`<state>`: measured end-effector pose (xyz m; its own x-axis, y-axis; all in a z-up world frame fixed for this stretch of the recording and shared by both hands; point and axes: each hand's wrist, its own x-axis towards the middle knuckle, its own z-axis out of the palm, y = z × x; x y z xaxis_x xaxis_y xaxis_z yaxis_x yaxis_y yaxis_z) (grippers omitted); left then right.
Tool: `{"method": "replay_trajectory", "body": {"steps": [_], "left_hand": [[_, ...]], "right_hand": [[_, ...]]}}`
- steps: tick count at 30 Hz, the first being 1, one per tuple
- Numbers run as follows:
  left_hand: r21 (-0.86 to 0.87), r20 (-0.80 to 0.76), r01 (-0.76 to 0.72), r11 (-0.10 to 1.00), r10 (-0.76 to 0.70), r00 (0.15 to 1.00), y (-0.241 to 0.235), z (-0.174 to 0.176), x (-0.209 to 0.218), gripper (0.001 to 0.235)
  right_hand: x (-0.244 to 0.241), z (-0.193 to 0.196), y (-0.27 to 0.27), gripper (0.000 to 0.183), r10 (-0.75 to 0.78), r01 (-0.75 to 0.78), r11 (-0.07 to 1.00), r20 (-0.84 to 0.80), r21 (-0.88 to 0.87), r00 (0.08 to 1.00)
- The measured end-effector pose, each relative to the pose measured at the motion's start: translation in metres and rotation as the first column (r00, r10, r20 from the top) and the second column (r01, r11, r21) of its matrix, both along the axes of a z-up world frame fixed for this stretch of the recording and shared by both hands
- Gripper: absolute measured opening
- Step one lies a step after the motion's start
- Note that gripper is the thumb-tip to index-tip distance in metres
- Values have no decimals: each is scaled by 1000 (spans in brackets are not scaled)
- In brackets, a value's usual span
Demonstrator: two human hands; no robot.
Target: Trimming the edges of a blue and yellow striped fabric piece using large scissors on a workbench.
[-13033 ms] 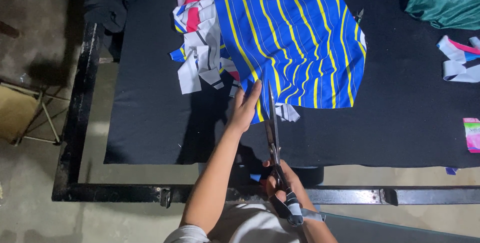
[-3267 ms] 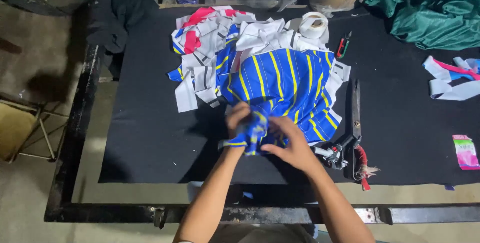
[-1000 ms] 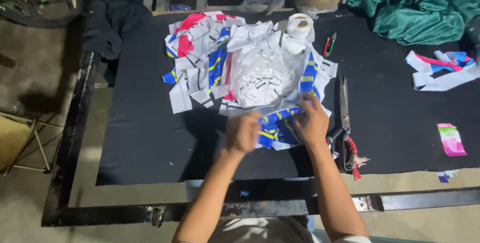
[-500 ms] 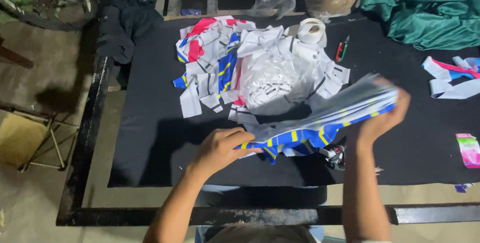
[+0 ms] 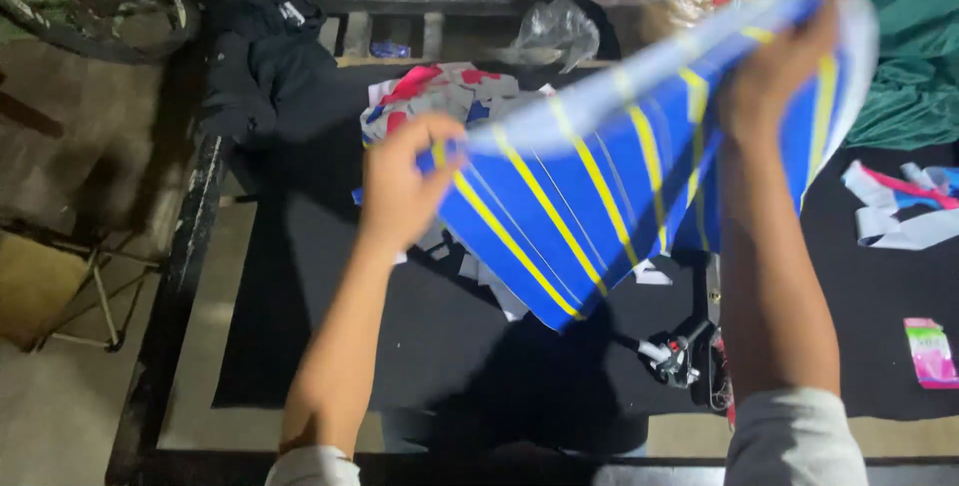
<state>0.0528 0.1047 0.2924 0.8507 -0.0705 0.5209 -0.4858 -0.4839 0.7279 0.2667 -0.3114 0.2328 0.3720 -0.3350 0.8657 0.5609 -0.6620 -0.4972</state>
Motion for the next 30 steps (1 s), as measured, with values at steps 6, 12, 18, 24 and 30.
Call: {"method": "replay_trajectory", "body": {"steps": [6,12,18,24,30], "left_hand": [[87,-222,-312,946,324,920,-8,-65,77,79],[-216,46,-608,764,630,775,-76,-200,9,39],[147,-165,-567,810,585,794,-111,-250,-57,38],[247,-365,-425,871,490,792,-121,-221,-63,48],[409,-347,-346,844,495,797,-124,-253,-54,19]], "right_hand": [[35,-63,20,89,6,-331,800,-545,-501,839],[-64,-119,45,57,110,-278,923,-508,-268,854],[-206,-101,65,35,29,-104,987,-499,-124,866],[-262,-155,61,42,-422,79,849,-578,-523,698],[-278,-146,88,49,-490,-54,800,-702,-598,516]]}}
